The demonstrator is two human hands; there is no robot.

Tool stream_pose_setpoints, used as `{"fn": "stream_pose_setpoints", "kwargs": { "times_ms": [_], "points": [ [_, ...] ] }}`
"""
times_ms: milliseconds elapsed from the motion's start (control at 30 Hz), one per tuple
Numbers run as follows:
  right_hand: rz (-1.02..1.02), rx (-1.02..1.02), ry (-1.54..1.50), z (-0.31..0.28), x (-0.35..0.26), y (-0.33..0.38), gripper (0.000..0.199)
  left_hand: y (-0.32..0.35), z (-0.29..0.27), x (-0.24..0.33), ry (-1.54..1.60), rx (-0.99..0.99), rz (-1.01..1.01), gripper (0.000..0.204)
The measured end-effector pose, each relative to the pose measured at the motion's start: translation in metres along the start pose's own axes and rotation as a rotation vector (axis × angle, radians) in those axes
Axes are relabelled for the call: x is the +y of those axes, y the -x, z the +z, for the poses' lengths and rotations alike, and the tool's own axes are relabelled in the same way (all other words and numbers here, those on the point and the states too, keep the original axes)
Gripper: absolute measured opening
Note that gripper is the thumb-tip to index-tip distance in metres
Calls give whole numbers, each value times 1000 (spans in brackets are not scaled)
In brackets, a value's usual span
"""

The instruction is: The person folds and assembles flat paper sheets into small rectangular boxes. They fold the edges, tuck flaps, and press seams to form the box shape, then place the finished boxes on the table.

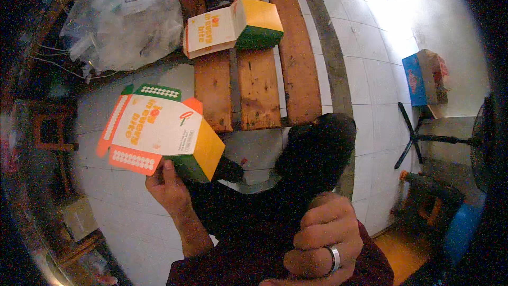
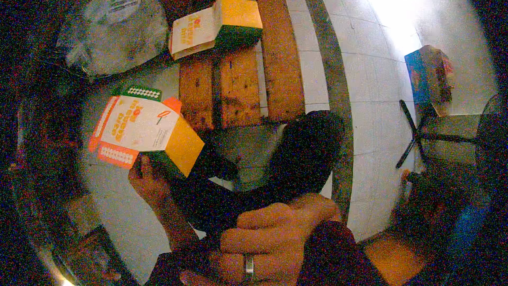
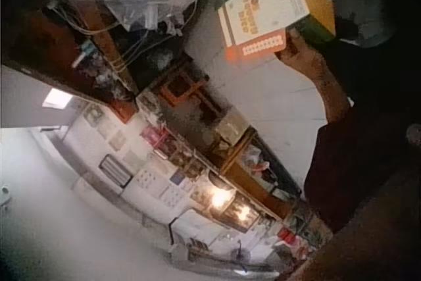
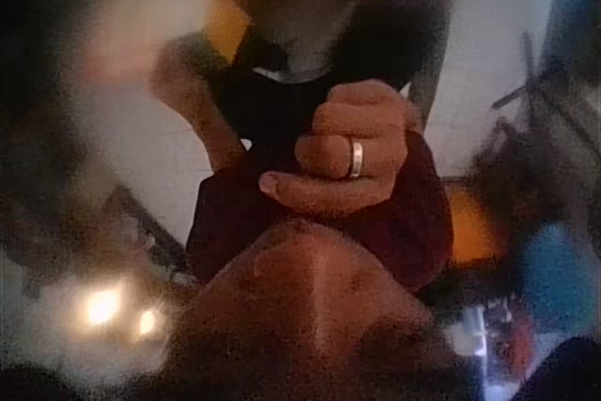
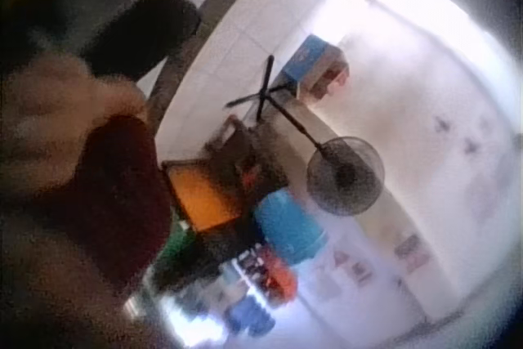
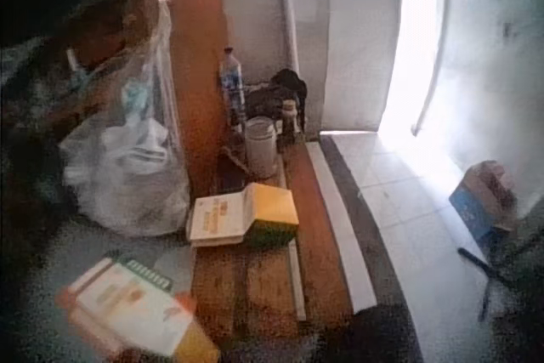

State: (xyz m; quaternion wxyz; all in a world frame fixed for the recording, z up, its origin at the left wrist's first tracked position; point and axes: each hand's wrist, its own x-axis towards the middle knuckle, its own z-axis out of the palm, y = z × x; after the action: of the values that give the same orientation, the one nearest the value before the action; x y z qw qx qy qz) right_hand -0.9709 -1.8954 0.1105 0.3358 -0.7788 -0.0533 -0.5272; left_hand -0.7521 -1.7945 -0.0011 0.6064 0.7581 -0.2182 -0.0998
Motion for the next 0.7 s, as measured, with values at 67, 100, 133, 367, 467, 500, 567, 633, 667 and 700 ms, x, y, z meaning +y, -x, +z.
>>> {"fn": "stream_pose_setpoints", "kwargs": {
  "times_ms": [67, 100, 133, 367, 467, 500, 567, 633, 667, 700],
  "points": [
    [-69, 18, -43, -1, 4, -2, 3, 2, 3, 5, 26, 44, 70, 27],
    [-105, 27, -62, 0, 6, -3, 7, 0, -5, 6, 43, -32, -24, 26],
    [-120, 83, -56, 2, 7, -4, 4, -1, -3, 3, 27, -18, -1, 25],
    [-67, 308, -90, 10, -3, -13, 6, -4, -13, -10, 81, -86, -67, 23],
    [-59, 145, -78, -5, -8, -12, 9, -5, -10, -12, 50, -85, -10, 23],
    [-62, 116, -88, -8, -8, -7, 10, -3, -6, -8, 39, -55, -2, 23],
    [-60, 88, -125, -8, -6, 6, 11, 2, -6, 3, -1, 31, 25, 24],
    [-14, 64, -106, -4, -9, 27, 17, 2, -1, -12, 40, -14, 24, 24],
    [-30, 114, -100, -2, -8, 26, 15, 2, -1, -13, 50, -32, 28, 25],
    [-46, 164, -95, 3, -6, 24, 14, 3, 0, -12, 65, -35, 44, 25]
  ]
}}
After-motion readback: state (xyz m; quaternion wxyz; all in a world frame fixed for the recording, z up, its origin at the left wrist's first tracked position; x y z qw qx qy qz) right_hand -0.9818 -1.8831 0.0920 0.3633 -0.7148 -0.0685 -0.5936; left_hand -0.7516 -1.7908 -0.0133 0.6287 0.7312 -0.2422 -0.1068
